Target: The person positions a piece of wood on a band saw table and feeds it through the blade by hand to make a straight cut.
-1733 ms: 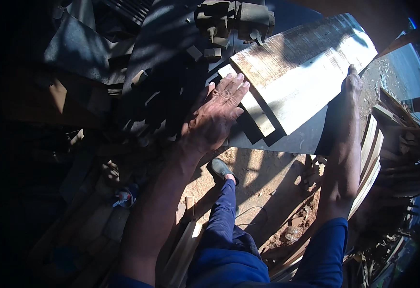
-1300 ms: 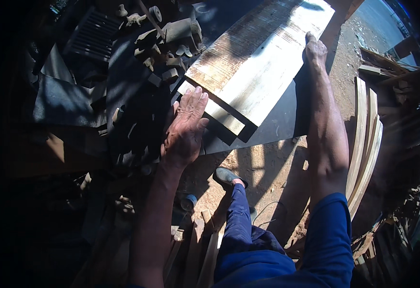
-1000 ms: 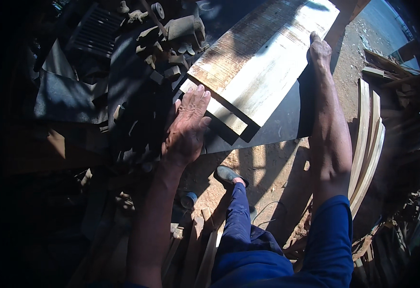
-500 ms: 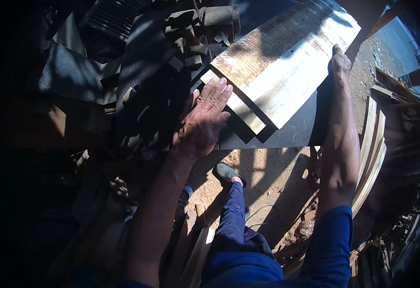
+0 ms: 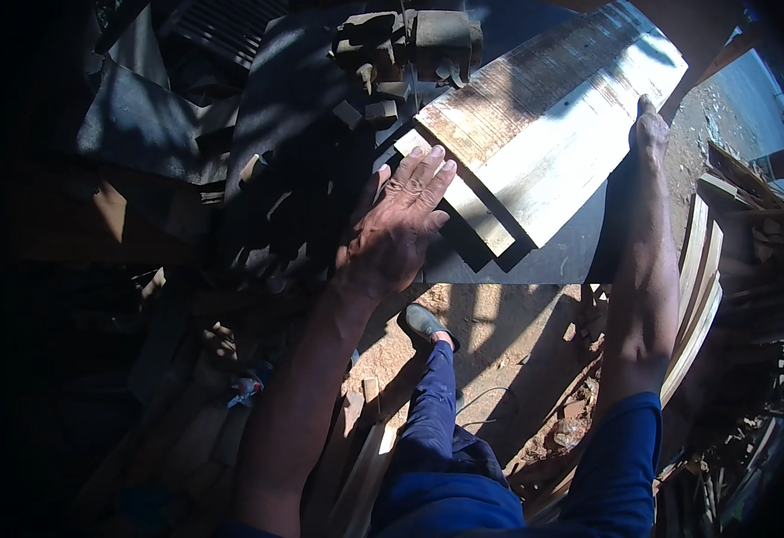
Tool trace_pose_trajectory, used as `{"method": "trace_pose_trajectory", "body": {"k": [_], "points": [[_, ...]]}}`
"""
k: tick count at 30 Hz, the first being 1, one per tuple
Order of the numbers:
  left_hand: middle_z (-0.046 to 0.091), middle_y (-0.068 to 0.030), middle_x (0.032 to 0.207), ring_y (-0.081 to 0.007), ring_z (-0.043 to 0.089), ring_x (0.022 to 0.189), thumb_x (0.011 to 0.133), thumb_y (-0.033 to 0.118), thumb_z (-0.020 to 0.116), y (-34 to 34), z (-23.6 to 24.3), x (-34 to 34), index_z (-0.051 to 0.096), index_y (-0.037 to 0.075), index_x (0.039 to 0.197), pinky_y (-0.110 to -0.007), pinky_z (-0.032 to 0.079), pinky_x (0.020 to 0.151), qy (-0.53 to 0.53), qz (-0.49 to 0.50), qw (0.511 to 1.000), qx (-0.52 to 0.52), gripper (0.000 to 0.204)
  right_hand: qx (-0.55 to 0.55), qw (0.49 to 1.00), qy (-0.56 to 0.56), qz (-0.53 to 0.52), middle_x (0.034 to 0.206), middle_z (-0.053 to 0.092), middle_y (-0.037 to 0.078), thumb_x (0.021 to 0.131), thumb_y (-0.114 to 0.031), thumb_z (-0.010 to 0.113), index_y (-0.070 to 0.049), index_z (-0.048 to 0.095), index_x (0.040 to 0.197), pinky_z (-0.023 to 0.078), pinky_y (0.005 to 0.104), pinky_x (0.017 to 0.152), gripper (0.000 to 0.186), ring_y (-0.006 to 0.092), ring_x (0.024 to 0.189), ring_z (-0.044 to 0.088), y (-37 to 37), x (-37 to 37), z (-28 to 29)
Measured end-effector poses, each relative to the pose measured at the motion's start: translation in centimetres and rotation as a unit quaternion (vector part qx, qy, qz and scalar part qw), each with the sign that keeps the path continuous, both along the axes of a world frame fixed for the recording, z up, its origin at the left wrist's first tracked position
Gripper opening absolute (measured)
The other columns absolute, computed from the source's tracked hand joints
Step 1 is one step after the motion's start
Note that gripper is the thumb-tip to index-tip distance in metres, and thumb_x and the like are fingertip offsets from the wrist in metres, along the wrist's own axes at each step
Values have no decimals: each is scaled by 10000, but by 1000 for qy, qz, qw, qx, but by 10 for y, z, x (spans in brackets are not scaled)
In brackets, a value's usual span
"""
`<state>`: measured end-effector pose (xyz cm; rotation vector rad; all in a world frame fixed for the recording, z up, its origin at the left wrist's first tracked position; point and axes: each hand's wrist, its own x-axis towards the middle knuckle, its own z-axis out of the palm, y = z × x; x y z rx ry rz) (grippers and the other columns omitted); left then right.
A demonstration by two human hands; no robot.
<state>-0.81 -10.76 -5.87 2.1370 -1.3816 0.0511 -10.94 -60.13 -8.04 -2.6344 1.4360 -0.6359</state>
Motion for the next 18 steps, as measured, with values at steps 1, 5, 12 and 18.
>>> {"method": "trace_pose_trajectory", "body": {"k": [1, 5, 12, 18], "points": [[363, -91, 1573, -292, 304, 1468, 1003, 298, 483, -1, -1, 0, 402, 122, 1502, -498, 184, 1198, 2, -4, 1000, -3, 535, -2, 1000, 1, -1, 1138, 651, 262, 1045, -379, 333, -99, 596, 1277, 450, 506, 944, 449, 433, 1107, 598, -1, -2, 2], [358, -99, 1574, -302, 301, 1468, 1026, 322, 439, -4, 4, 0, 398, 121, 1504, -503, 181, 1197, 0, -12, 1000, 7, 520, 2, 1000, -4, -4, 1143, 651, 262, 1044, -383, 332, -102, 595, 1279, 448, 505, 948, 451, 433, 1113, 597, -3, -3, 1], [349, -62, 1584, -246, 292, 1477, 1012, 265, 470, 2, 13, -1, 404, 134, 1501, -470, 211, 1196, -23, 5, 999, 40, 510, 14, 1000, -11, 12, 1152, 649, 261, 1044, -388, 332, -107, 594, 1282, 446, 504, 956, 453, 433, 1122, 594, 6, 19, -4], [365, -143, 1561, -343, 283, 1471, 1038, 375, 399, 0, 13, 0, 384, 100, 1504, -528, 194, 1186, 1, -10, 999, 36, 541, 20, 1000, -8, 11, 1159, 648, 260, 1044, -393, 331, -111, 594, 1285, 445, 503, 962, 455, 433, 1130, 592, 6, 18, -3]]}}
